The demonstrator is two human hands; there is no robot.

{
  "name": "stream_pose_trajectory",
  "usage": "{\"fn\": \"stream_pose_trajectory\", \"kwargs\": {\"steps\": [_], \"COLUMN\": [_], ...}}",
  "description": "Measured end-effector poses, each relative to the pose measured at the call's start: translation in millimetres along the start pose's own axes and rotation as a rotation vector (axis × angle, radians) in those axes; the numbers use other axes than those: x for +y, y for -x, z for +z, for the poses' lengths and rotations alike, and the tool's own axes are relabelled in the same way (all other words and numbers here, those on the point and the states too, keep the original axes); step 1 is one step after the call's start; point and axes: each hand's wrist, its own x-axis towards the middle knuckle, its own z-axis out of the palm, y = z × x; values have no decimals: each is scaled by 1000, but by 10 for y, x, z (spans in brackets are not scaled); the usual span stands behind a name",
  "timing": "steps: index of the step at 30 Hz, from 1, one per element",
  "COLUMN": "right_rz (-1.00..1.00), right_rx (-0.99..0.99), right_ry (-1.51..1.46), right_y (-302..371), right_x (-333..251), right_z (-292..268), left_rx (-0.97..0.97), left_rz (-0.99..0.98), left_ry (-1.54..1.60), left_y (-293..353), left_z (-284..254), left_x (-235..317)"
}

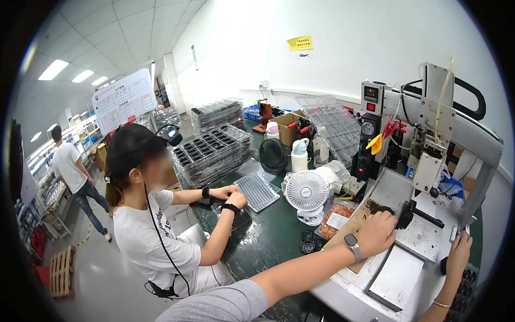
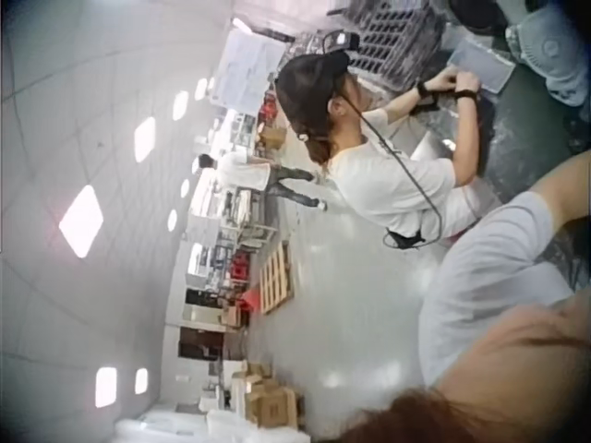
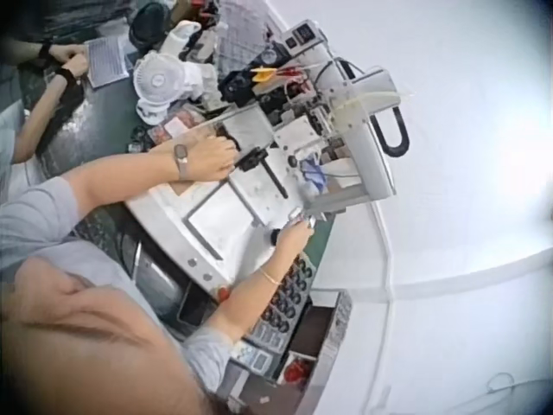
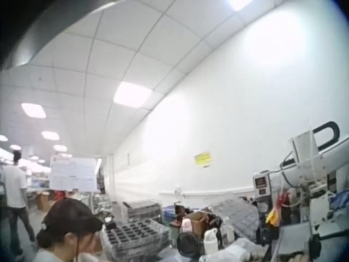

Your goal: Operating an automated machine to assemble and test electronic components at a workbench.

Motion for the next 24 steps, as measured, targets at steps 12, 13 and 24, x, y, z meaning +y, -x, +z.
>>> {"fn": "stream_pose_trajectory", "kwargs": {"steps": [12, 13, 24], "right_rz": [-354, -366, -301], "right_rx": [-435, -448, -639], "right_ry": [-451, -426, -356], "right_y": [470, 487, 354], "right_x": [-1607, -1670, -1859], "right_z": [-519, -504, -638], "left_rx": [-103, -200, -66], "left_rz": [-121, -200, -347], "left_ry": [304, 353, 448], "left_y": [-21, -57, -386], "left_z": [139, 62, 200], "left_x": [109, 138, 54]}}
